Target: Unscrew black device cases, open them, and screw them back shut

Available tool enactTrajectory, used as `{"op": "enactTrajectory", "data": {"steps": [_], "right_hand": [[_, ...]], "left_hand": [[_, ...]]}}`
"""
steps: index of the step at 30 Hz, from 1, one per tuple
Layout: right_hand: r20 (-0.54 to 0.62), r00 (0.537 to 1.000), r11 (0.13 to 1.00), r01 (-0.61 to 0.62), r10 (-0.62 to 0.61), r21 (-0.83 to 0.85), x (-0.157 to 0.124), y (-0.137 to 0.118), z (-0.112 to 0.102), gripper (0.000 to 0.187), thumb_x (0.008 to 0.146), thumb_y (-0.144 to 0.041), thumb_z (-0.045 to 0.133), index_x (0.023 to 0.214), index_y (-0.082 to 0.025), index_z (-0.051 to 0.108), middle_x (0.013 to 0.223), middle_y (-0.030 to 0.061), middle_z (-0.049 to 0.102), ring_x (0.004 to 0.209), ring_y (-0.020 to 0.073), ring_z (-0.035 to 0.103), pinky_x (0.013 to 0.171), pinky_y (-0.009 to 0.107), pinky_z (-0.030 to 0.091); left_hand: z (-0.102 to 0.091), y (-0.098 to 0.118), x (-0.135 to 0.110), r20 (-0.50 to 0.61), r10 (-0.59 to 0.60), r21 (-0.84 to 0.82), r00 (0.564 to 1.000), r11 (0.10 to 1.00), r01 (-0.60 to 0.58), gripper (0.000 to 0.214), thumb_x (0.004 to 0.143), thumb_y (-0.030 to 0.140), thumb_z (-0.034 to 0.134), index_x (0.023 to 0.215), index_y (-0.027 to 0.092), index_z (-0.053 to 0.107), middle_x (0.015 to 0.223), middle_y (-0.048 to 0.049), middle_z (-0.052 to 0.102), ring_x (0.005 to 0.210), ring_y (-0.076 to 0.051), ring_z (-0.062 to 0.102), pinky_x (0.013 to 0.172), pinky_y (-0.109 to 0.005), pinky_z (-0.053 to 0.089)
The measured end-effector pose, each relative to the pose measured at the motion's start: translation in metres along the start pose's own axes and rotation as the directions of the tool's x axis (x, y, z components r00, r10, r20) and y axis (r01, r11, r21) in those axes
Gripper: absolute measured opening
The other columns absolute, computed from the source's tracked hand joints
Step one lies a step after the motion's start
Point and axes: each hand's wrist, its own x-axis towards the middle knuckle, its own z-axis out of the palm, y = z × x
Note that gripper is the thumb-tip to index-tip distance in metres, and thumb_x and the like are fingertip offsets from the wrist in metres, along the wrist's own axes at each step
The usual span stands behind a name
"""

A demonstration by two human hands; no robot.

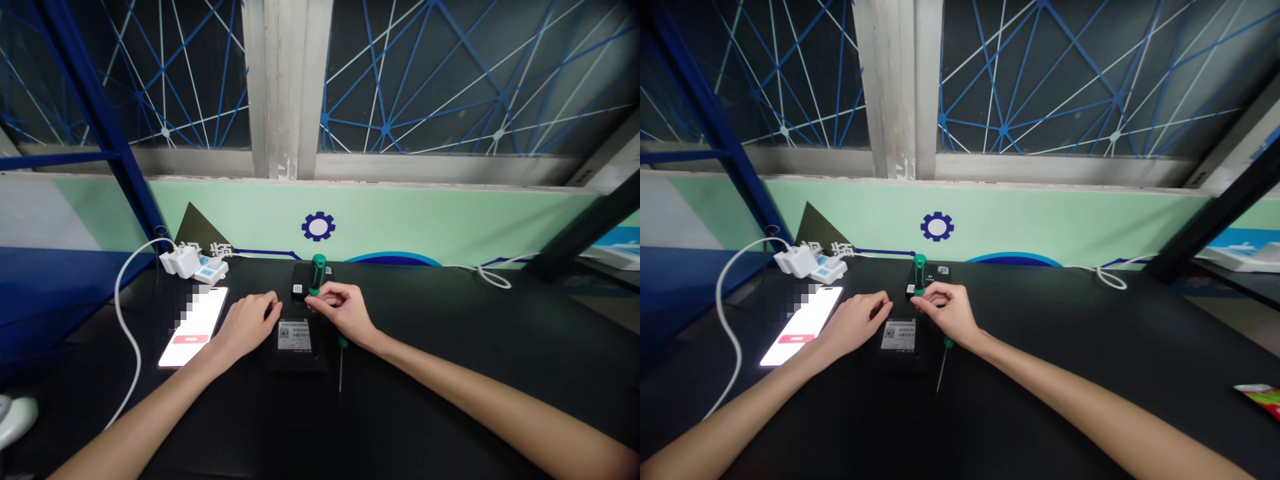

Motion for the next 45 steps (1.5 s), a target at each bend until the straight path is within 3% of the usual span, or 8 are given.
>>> {"op": "enactTrajectory", "data": {"steps": [15,23,29,36,45], "right_hand": [[-0.038,0.999,0.999,0.027,-0.029,-0.031,-0.002,0.004,0.000,0.038,0.069,-0.042,0.086,0.063,-0.019,0.057,0.058,0.0009,0.066,0.053,0.0171,0.066,0.053,0.027,0.054],[-0.016,0.999,0.999,0.030,-0.030,0.020,-0.001,0.004,0.000,0.038,0.070,-0.043,0.085,0.068,-0.020,0.055,0.061,-0.0005,0.066,0.055,0.0162,0.066,0.055,0.027,0.056],[-0.071,0.996,0.995,0.063,-0.058,0.071,0.000,0.004,0.000,0.032,0.079,-0.046,0.078,0.080,-0.019,0.061,0.071,0.0021,0.068,0.060,0.0159,0.066,0.060,0.029,0.058],[-0.101,0.994,0.990,0.065,-0.053,0.122,0.002,0.005,0.001,0.033,0.080,-0.047,0.076,0.082,-0.020,0.059,0.071,0.0005,0.065,0.061,0.0144,0.063,0.062,0.028,0.056],[-0.068,0.995,0.993,0.073,-0.066,0.097,0.002,0.005,0.000,0.031,0.084,-0.047,0.073,0.084,-0.020,0.058,0.069,-0.0012,0.061,0.060,0.0129,0.059,0.060,0.026,0.053]], "left_hand": [[0.001,-0.002,0.000,-0.007,0.012,-0.018,1.000,1.000,-0.012,0.027,0.101,0.037,0.040,0.084,0.024,0.057,0.079,-0.0009,0.069,0.073,-0.021,0.067,0.056,-0.026,0.031],[0.001,0.001,-0.001,-0.045,0.005,0.011,0.999,1.000,-0.005,0.032,0.093,0.054,0.052,0.082,0.024,0.055,0.081,-0.0002,0.066,0.071,-0.020,0.064,0.055,-0.027,0.030],[-0.003,-0.001,0.000,-0.034,-0.007,0.052,0.999,0.999,0.009,0.039,0.087,0.057,0.055,0.069,0.023,0.046,0.066,0.0010,0.060,0.061,-0.018,0.059,0.052,-0.028,0.026],[-0.014,-0.009,0.001,0.027,0.112,0.085,0.993,0.990,-0.114,0.044,0.087,0.049,0.055,0.055,0.022,0.042,0.053,0.0011,0.051,0.051,-0.017,0.055,0.051,-0.029,0.021],[-0.019,-0.013,-0.004,0.123,0.165,0.061,0.979,0.983,-0.174,0.045,0.087,0.029,0.049,0.042,0.024,0.047,0.045,0.0068,0.029,0.041,-0.015,0.043,0.054,-0.027,0.020]]}}
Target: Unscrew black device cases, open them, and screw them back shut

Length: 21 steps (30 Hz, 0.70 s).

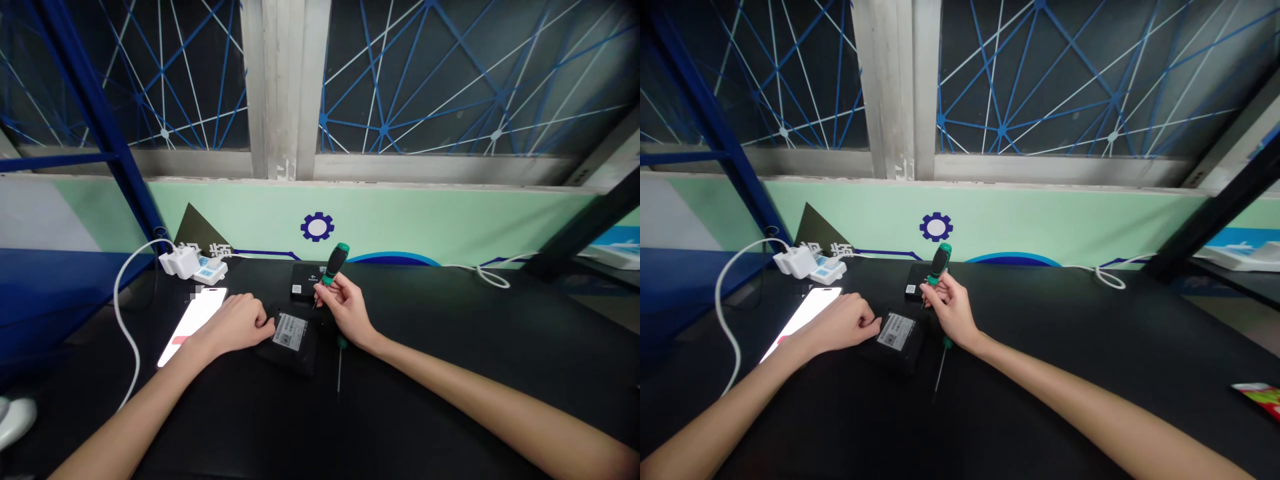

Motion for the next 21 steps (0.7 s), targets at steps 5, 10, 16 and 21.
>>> {"op": "enactTrajectory", "data": {"steps": [5,10,16,21], "right_hand": [[0.017,1.000,1.000,0.009,-0.009,-0.027,0.000,0.000,-0.001,0.032,0.083,-0.049,0.072,0.081,-0.020,0.057,0.068,-0.0017,0.060,0.058,0.0130,0.059,0.059,0.026,0.053],[0.050,0.999,0.999,0.009,-0.007,-0.038,-0.002,0.002,-0.002,0.031,0.084,-0.049,0.071,0.081,-0.020,0.058,0.067,-0.0014,0.060,0.058,0.0134,0.059,0.059,0.027,0.053],[0.082,0.995,0.995,0.058,-0.051,-0.086,-0.004,0.002,-0.002,0.026,0.085,-0.044,0.071,0.082,-0.020,0.060,0.071,0.0005,0.063,0.061,0.0148,0.061,0.061,0.028,0.053],[0.105,0.992,0.982,0.089,-0.072,-0.167,-0.005,0.001,-0.002,0.026,0.084,-0.043,0.073,0.081,-0.020,0.061,0.073,0.0015,0.064,0.063,0.0165,0.062,0.061,0.029,0.053]], "left_hand": [[0.003,0.005,0.001,-0.072,-0.047,-0.013,0.996,0.999,0.046,0.039,0.093,0.033,0.047,0.055,0.023,0.052,0.049,0.0046,0.041,0.047,-0.016,0.050,0.053,-0.028,0.022],[0.012,0.006,0.005,-0.112,-0.111,-0.009,0.987,0.994,0.110,0.026,0.099,0.041,0.041,0.115,0.027,0.055,0.065,0.0021,0.059,0.062,-0.022,0.062,0.056,-0.027,0.031],[0.016,0.006,0.005,-0.075,-0.080,0.006,0.994,0.997,0.081,0.024,0.102,0.041,0.037,0.108,0.030,0.058,0.069,0.0010,0.064,0.068,-0.024,0.066,0.058,-0.025,0.032],[0.016,0.008,0.005,-0.086,-0.107,0.051,0.991,0.992,0.112,0.023,0.101,0.041,0.038,0.102,0.027,0.056,0.070,-0.0008,0.065,0.069,-0.025,0.067,0.056,-0.026,0.031]]}}
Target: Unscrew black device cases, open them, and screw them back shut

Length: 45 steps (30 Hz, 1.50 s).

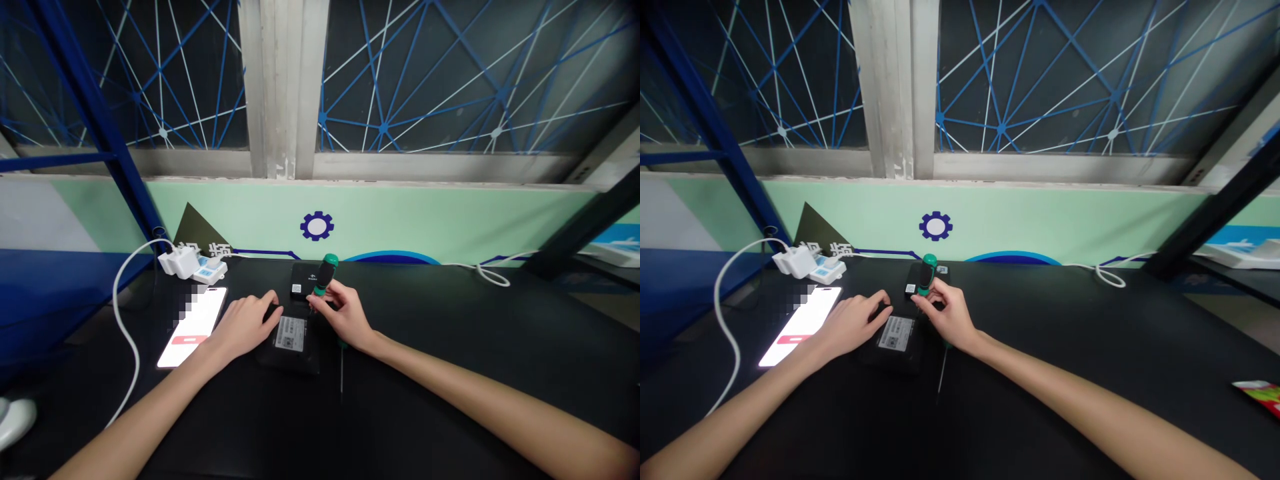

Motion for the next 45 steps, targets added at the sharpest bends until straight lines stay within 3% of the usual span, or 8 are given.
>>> {"op": "enactTrajectory", "data": {"steps": [6,12,19,25,30,39,45], "right_hand": [[0.019,0.999,0.999,0.034,-0.034,-0.037,0.000,0.000,0.000,0.025,0.084,-0.038,0.074,0.077,-0.019,0.059,0.066,-0.0006,0.061,0.060,0.0148,0.059,0.059,0.027,0.050],[0.008,1.000,0.999,0.027,-0.026,-0.043,0.002,0.005,0.000,0.029,0.080,-0.042,0.077,0.078,-0.018,0.061,0.068,-0.0002,0.063,0.062,0.0154,0.063,0.062,0.028,0.055],[0.058,0.993,0.992,-0.105,0.100,0.075,0.001,0.002,0.002,0.034,0.075,-0.044,0.082,0.081,-0.018,0.060,0.056,-0.0015,0.065,0.050,0.0168,0.067,0.050,0.026,0.055],[0.074,0.992,0.991,-0.107,0.101,0.085,0.001,-0.005,0.001,0.035,0.076,-0.046,0.081,0.073,-0.016,0.063,0.064,0.0042,0.071,0.054,0.0179,0.071,0.052,0.026,0.058],[0.093,0.992,0.991,-0.096,0.088,0.088,0.001,-0.005,0.000,0.035,0.079,-0.049,0.077,0.078,-0.014,0.068,0.073,0.0084,0.075,0.057,0.0179,0.071,0.055,0.028,0.060],[0.053,0.990,0.990,-0.130,0.127,0.050,0.002,0.001,0.001,0.042,0.074,-0.050,0.081,0.070,-0.020,0.053,0.058,0.0012,0.067,0.055,0.0187,0.071,0.052,0.026,0.058],[0.046,0.992,0.993,-0.116,0.115,0.025,0.002,0.000,0.001,0.045,0.075,-0.052,0.080,0.071,-0.022,0.048,0.061,0.0012,0.068,0.055,0.0192,0.072,0.050,0.026,0.058]], "left_hand": [[0.002,0.002,0.001,-0.009,-0.027,0.030,1.000,0.999,0.027,0.024,0.101,0.041,0.036,0.098,0.026,0.054,0.068,-0.0016,0.064,0.067,-0.026,0.068,0.054,-0.028,0.029],[0.003,0.002,0.001,0.012,-0.051,0.022,0.999,0.998,0.051,0.024,0.101,0.041,0.037,0.096,0.025,0.054,0.072,-0.0019,0.065,0.069,-0.026,0.068,0.054,-0.028,0.031],[0.001,0.004,0.001,0.022,-0.058,0.004,0.998,0.998,0.058,0.024,0.101,0.041,0.038,0.096,0.026,0.054,0.073,-0.0015,0.066,0.070,-0.025,0.068,0.054,-0.027,0.029],[0.001,0.005,0.001,0.026,-0.070,-0.003,0.997,0.998,0.070,0.024,0.100,0.041,0.037,0.096,0.025,0.055,0.072,-0.0012,0.064,0.069,-0.024,0.067,0.054,-0.027,0.029],[0.002,0.003,0.002,0.029,-0.066,-0.010,0.997,0.998,0.067,0.025,0.101,0.043,0.037,0.094,0.026,0.055,0.070,-0.0003,0.063,0.068,-0.024,0.067,0.053,-0.027,0.029],[0.002,0.002,0.001,0.025,-0.071,-0.018,0.997,0.997,0.072,0.025,0.100,0.044,0.037,0.092,0.027,0.053,0.072,0.0000,0.064,0.071,-0.024,0.067,0.054,-0.027,0.029],[0.005,0.000,0.002,0.009,-0.064,-0.019,0.998,0.998,0.064,0.024,0.100,0.044,0.038,0.092,0.028,0.053,0.072,0.0003,0.064,0.071,-0.024,0.067,0.055,-0.027,0.030]]}}
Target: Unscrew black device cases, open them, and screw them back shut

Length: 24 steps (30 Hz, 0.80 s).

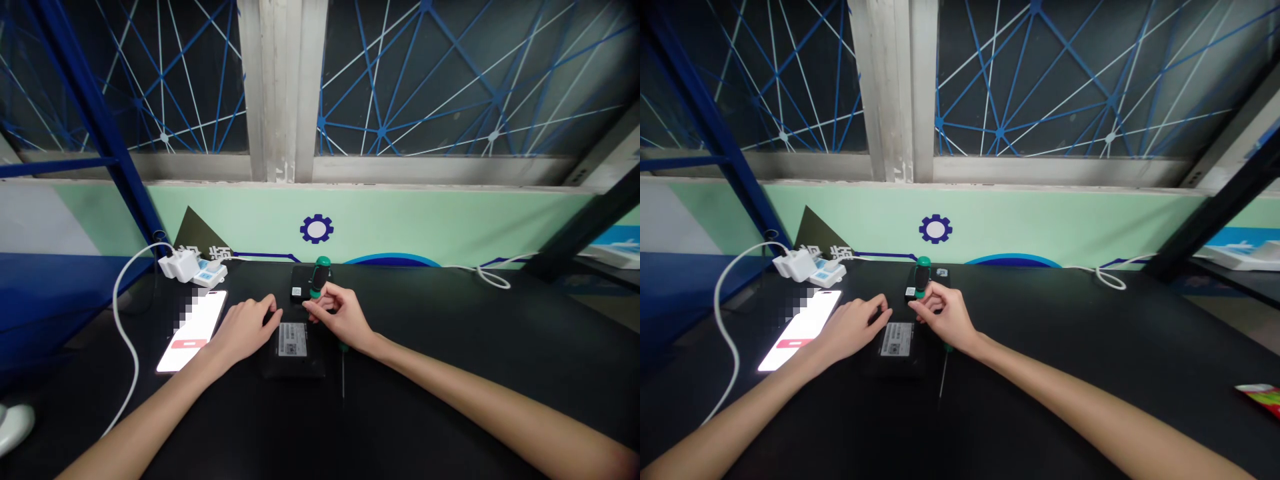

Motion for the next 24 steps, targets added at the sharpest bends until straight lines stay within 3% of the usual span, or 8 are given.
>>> {"op": "enactTrajectory", "data": {"steps": [11,24], "right_hand": [[0.043,0.999,0.999,0.030,-0.031,0.029,-0.0023,-0.0043,-0.0015,0.037,0.081,-0.051,0.075,0.078,-0.015,0.065,0.072,0.0081,0.074,0.057,0.0175,0.071,0.054,0.027,0.060],[0.017,1.000,0.999,0.026,-0.025,-0.032,0.0000,0.0016,-0.0016,0.040,0.077,-0.047,0.079,0.071,-0.020,0.050,0.058,0.0005,0.066,0.051,0.0160,0.067,0.048,0.024,0.055]], "left_hand": [[-0.0037,0.0021,-0.0018,0.016,-0.009,-0.002,1.000,1.000,0.009,0.025,0.100,0.043,0.038,0.093,0.026,0.055,0.072,-0.0003,0.063,0.071,-0.024,0.068,0.055,-0.027,0.032],[-0.0024,0.0004,-0.0009,0.010,0.006,-0.002,1.000,1.000,-0.006,0.026,0.101,0.044,0.037,0.093,0.026,0.054,0.071,-0.0005,0.063,0.071,-0.024,0.067,0.055,-0.027,0.031]]}}
